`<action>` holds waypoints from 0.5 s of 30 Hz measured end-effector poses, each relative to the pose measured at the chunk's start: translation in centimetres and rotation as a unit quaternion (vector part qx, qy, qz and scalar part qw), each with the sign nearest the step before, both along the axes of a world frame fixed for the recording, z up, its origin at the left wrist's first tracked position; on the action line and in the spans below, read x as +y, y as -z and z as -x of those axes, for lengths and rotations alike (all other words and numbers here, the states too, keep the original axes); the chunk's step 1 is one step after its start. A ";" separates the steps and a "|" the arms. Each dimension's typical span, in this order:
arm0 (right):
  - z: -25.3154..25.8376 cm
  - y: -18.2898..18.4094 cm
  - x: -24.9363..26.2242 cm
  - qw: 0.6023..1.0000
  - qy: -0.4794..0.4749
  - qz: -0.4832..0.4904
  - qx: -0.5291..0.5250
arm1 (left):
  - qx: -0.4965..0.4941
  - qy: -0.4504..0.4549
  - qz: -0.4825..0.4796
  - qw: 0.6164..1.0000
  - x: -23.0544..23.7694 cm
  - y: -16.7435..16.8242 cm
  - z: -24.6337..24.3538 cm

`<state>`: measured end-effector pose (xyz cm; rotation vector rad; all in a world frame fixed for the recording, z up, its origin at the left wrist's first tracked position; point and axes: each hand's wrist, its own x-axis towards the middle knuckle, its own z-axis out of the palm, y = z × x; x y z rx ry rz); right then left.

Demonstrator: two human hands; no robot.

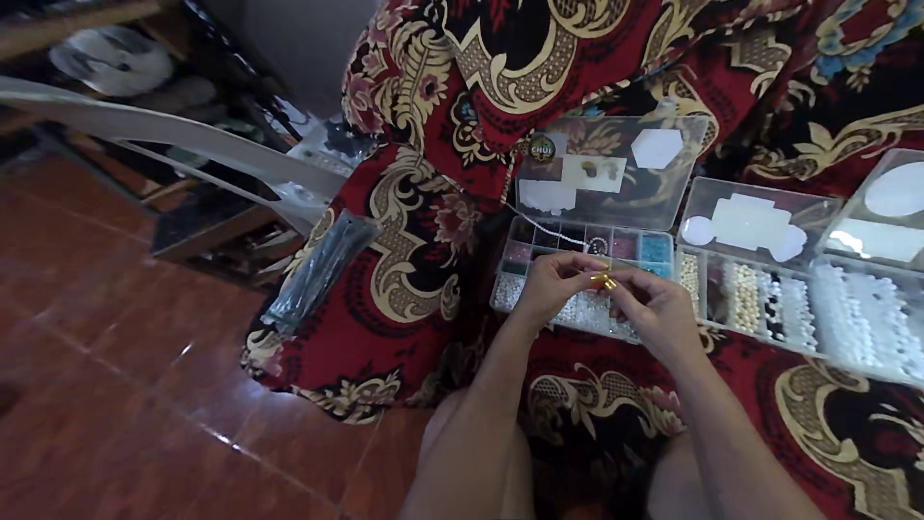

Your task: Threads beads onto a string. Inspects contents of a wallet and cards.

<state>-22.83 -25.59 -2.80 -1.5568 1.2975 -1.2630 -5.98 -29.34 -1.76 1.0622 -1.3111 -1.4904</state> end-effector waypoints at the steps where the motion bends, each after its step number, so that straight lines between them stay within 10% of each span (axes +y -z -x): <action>1: 0.1 0.1 0.0 1.000 0.014 0.008 0.007 | -0.034 -0.007 0.003 0.999 -0.1 0.0 -0.1; 7: 1.9 0.6 -1.0 0.986 0.132 0.105 -0.012 | -0.496 0.096 0.013 0.863 0.2 -1.1 -1.3; 15: 1.7 0.6 -1.1 0.975 0.128 0.128 -0.128 | -0.618 0.129 -0.014 0.775 0.3 -1.2 0.7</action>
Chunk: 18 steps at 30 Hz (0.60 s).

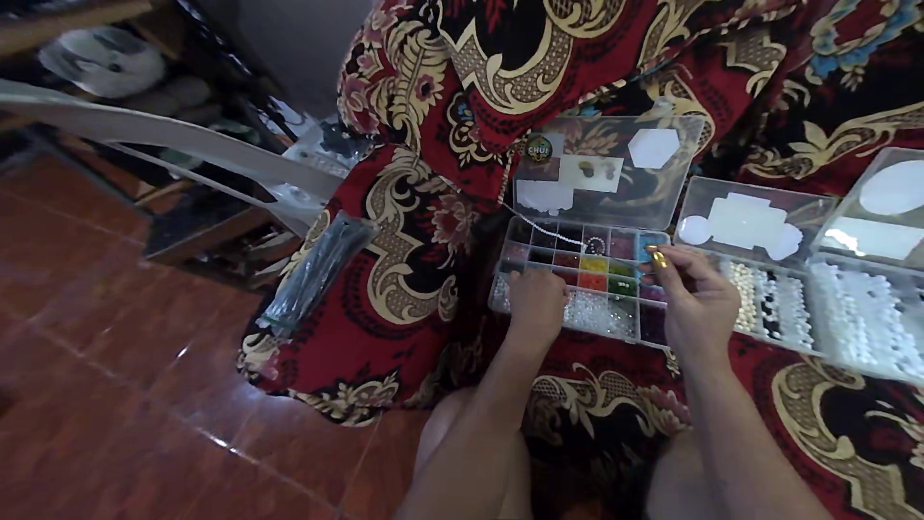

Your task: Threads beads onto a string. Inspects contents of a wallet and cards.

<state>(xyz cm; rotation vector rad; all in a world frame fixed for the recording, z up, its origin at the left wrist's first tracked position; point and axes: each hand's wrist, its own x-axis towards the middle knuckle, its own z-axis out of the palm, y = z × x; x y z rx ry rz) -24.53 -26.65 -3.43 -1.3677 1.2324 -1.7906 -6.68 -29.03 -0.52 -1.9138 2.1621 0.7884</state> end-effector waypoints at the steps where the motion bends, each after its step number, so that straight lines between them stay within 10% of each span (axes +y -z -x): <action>1: 0.0 0.0 0.0 1.000 -0.002 0.000 0.002 | -0.005 -0.001 -0.002 1.000 0.0 0.0 0.2; 18: 1.9 -0.4 -0.2 0.985 0.085 0.146 0.027 | -0.050 0.010 0.001 0.999 0.3 0.2 1.6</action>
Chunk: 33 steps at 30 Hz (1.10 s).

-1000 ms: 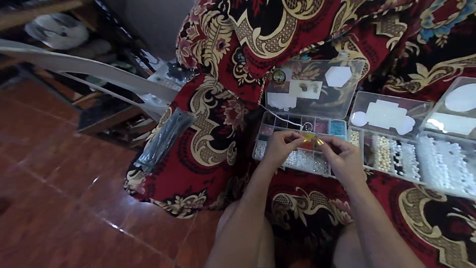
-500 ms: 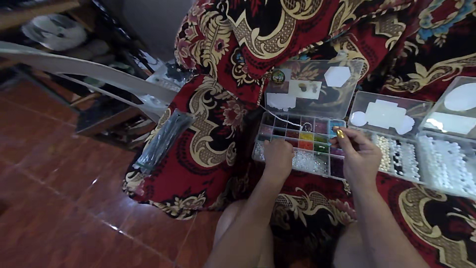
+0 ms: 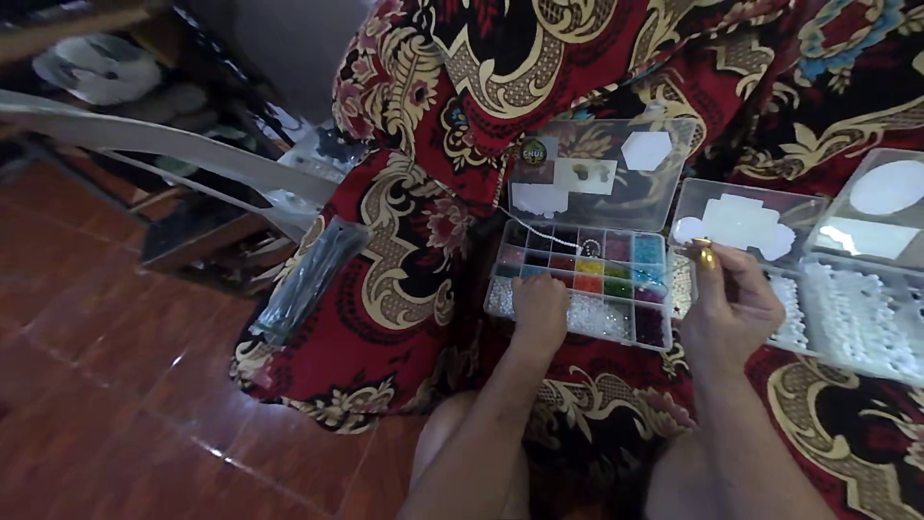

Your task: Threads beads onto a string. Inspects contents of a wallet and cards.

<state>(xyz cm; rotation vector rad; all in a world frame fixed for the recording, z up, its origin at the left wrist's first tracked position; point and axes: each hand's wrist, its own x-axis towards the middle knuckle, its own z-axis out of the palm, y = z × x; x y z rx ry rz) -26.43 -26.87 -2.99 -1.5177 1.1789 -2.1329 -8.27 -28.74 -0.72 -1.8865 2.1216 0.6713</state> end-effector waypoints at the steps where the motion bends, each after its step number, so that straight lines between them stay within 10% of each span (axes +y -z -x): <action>1: 0.1 -0.2 0.0 1.000 0.012 0.015 0.012 | -0.001 0.001 -0.004 1.000 0.0 0.0 0.0; 10: -0.9 -0.1 0.3 0.997 -0.045 -0.047 0.047 | 0.206 -0.087 0.013 0.975 -0.5 0.0 -2.4; 17: -4.7 -1.0 1.8 0.961 -0.143 -0.233 0.030 | 0.691 -0.254 -0.040 0.676 -0.6 0.6 -2.5; 26: -6.0 -0.9 2.4 0.957 -0.159 -0.240 0.000 | 0.764 -0.251 -0.215 0.554 -0.4 1.6 -2.4; 33: -6.5 -0.6 2.6 0.964 -0.136 -0.227 0.015 | 0.761 -0.240 -0.242 0.553 -0.2 1.8 -2.3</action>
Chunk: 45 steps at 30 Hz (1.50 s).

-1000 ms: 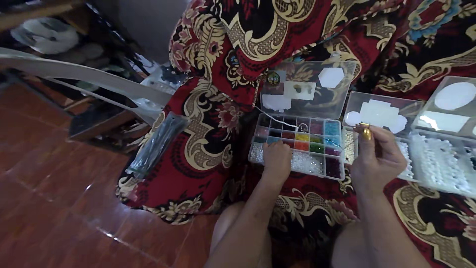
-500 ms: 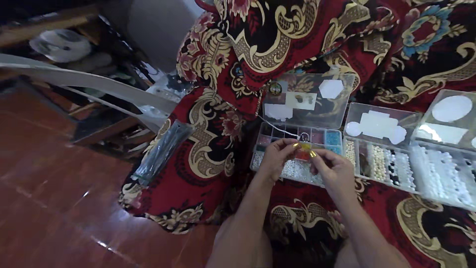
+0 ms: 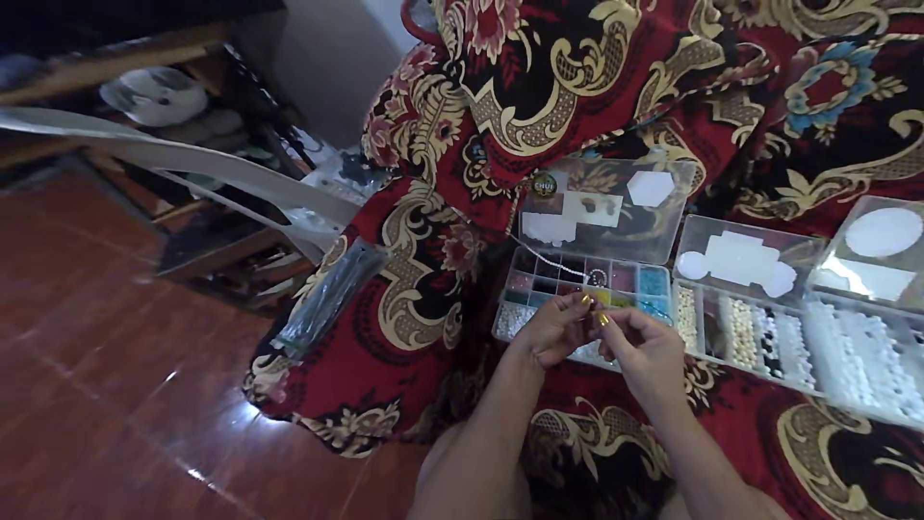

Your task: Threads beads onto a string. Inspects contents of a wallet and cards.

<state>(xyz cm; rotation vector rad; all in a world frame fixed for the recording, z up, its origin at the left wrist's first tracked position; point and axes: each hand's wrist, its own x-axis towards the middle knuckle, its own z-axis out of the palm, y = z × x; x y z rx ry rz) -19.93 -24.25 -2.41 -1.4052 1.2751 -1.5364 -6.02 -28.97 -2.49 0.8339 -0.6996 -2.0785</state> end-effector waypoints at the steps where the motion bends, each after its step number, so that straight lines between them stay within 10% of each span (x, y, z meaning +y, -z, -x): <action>1: 0.0 0.0 0.0 1.000 0.002 0.004 0.008 | -0.002 0.002 -0.001 1.000 0.0 0.0 0.0; 45: 0.4 0.3 -0.1 0.999 -0.011 0.041 0.020 | 0.040 -0.002 0.040 0.998 -0.1 1.0 0.0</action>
